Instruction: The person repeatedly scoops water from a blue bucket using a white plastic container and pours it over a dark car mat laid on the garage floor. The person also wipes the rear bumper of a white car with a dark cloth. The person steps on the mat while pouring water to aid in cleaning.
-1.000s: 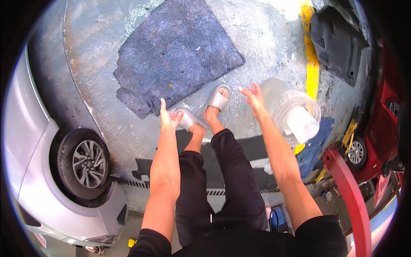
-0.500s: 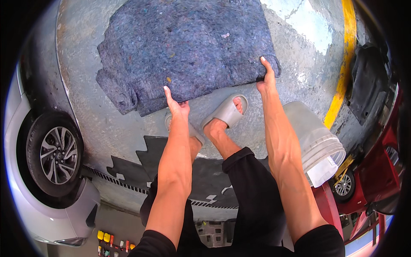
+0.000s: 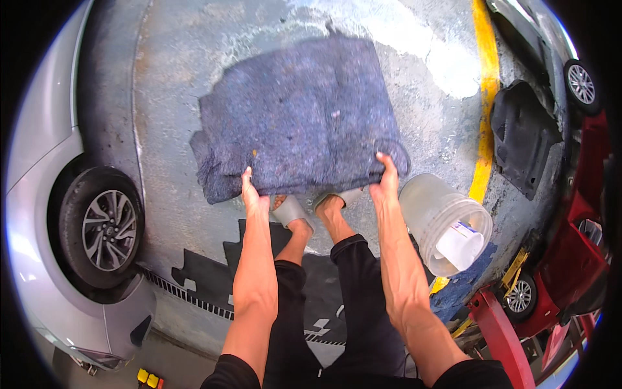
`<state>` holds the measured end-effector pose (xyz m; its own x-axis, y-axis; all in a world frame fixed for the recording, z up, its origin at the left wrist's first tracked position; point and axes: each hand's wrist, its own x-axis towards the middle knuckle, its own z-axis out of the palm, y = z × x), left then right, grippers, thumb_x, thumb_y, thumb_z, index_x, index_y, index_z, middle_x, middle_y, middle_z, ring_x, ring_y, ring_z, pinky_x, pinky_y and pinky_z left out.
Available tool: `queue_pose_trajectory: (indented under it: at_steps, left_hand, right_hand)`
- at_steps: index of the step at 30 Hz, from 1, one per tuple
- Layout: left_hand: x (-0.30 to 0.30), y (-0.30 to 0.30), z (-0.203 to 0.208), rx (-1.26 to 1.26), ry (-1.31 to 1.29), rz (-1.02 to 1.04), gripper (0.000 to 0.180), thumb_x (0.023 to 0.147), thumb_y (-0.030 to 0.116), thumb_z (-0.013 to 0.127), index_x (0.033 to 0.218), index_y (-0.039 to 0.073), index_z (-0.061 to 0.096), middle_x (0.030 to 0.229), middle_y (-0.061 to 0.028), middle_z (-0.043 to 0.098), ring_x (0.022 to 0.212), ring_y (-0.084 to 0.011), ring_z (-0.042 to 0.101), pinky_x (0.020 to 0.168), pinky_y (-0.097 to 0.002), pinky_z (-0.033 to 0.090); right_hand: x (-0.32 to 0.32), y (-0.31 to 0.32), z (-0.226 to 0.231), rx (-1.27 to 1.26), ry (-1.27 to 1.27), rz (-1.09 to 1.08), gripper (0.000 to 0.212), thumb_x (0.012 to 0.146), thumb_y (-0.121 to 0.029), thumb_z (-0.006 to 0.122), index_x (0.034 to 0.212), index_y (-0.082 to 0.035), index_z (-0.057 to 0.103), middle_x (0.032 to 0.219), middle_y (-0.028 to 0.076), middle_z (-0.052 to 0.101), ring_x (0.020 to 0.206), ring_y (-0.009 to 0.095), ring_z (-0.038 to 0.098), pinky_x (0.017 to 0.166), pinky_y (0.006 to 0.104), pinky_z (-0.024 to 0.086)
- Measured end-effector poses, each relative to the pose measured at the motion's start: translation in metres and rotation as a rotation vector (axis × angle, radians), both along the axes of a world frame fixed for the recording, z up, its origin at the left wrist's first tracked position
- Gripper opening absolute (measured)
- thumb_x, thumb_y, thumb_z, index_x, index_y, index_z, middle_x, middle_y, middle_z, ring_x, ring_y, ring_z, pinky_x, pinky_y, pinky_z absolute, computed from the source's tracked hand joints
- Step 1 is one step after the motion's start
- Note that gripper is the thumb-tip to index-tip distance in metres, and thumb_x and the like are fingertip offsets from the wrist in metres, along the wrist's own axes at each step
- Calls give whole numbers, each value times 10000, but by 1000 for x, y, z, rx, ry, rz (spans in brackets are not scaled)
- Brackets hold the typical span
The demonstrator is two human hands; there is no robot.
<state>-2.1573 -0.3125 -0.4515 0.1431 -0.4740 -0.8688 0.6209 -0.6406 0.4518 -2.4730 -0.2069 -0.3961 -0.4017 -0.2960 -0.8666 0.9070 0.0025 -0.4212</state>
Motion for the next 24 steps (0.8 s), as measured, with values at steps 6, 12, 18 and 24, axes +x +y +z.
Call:
queue_pose_trajectory:
  at_steps: [6, 12, 18, 24]
  left_hand:
    - [30, -2, 159, 84, -190, -29, 508, 779, 111, 801, 1217, -75, 623, 1228, -179, 645, 1053, -326, 664, 961, -505, 543]
    - [3, -50, 186, 95, -298, -79, 545, 754, 77, 813, 1190, -152, 580, 1222, -219, 626, 1052, -343, 662, 907, -519, 573]
    - [-67, -126, 99, 154, -369, -136, 606, 775, 117, 808, 1244, -136, 520, 1226, -263, 612, 980, -337, 685, 837, -481, 607]
    - [-97, -226, 169, -378, -211, -972, 632, 1032, 322, 554, 1500, -33, 324, 1559, -206, 351, 1352, -339, 482, 1004, -475, 513]
  right_hand:
    - [44, 27, 147, 199, 118, -144, 375, 725, -45, 728, 1095, -32, 668, 1050, 86, 674, 954, 270, 655, 850, 442, 549]
    - [-14, -5, 182, 205, 141, -105, 229, 745, -51, 695, 963, 7, 651, 938, 118, 676, 817, 281, 675, 705, 434, 568]
    - [-85, -106, 100, 11, 232, -132, 493, 933, -123, 598, 1371, 22, 425, 1441, 236, 475, 1197, 319, 587, 908, 428, 570]
    - [-143, -143, 186, -35, 571, 344, 606, 938, -163, 663, 1440, 31, 382, 1485, 198, 465, 1287, 322, 556, 1054, 458, 473]
